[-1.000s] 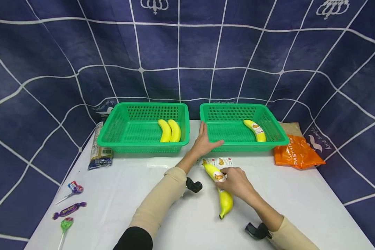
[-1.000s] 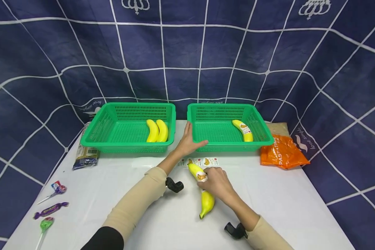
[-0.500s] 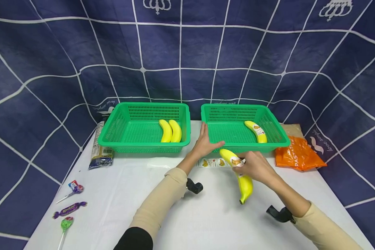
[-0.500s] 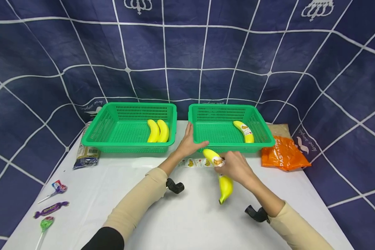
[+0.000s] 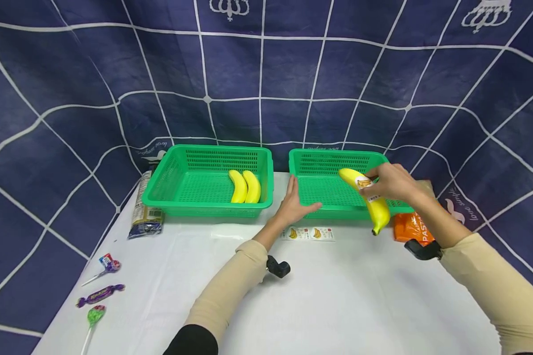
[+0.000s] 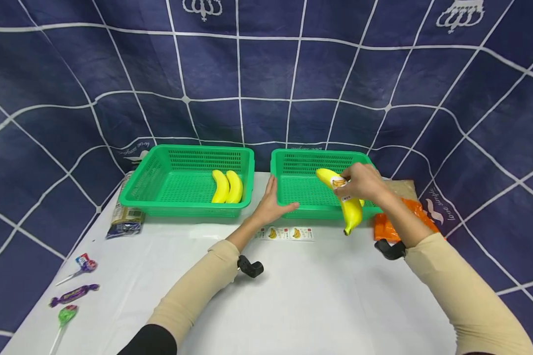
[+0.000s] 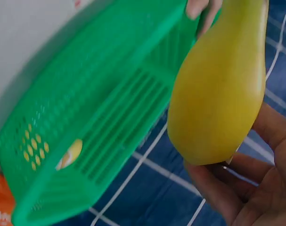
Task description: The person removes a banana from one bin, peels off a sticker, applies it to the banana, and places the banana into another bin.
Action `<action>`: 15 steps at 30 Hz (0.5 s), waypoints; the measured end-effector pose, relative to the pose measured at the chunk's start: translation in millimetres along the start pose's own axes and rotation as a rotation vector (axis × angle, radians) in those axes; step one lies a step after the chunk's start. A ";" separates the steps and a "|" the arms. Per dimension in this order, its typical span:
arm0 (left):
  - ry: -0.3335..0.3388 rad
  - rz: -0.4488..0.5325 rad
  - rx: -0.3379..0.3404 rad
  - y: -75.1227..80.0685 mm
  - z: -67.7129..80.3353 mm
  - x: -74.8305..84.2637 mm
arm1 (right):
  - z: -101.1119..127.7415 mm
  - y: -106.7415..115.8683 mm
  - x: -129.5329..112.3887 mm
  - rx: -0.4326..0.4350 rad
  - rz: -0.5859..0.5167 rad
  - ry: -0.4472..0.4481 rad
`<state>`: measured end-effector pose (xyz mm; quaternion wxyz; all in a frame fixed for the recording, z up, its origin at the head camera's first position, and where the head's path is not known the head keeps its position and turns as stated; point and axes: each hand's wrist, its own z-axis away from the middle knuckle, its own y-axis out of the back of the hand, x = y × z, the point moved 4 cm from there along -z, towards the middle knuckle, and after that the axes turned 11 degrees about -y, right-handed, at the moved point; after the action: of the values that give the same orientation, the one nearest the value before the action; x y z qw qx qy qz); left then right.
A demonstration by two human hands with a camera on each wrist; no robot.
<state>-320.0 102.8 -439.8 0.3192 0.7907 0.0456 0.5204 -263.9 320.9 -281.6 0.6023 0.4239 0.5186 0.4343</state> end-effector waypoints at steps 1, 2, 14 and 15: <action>0.000 0.007 0.002 -0.3 -0.5 0.0 | -6.9 4.4 3.1 0.000 0.015 -0.005; 0.000 0.013 0.002 -0.9 -1.0 -0.3 | -13.6 8.2 6.5 -0.006 0.024 -0.006; 0.018 0.031 0.003 -2.1 1.2 -0.7 | -87.1 14.1 34.8 -0.116 0.047 0.015; 0.017 0.032 0.003 -1.6 0.9 -0.3 | -92.5 12.7 36.7 -0.121 0.050 0.008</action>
<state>-318.9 103.6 -441.1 0.3096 0.7873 0.0364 0.5319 -353.7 365.1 -288.4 0.6135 0.3978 0.4834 0.4814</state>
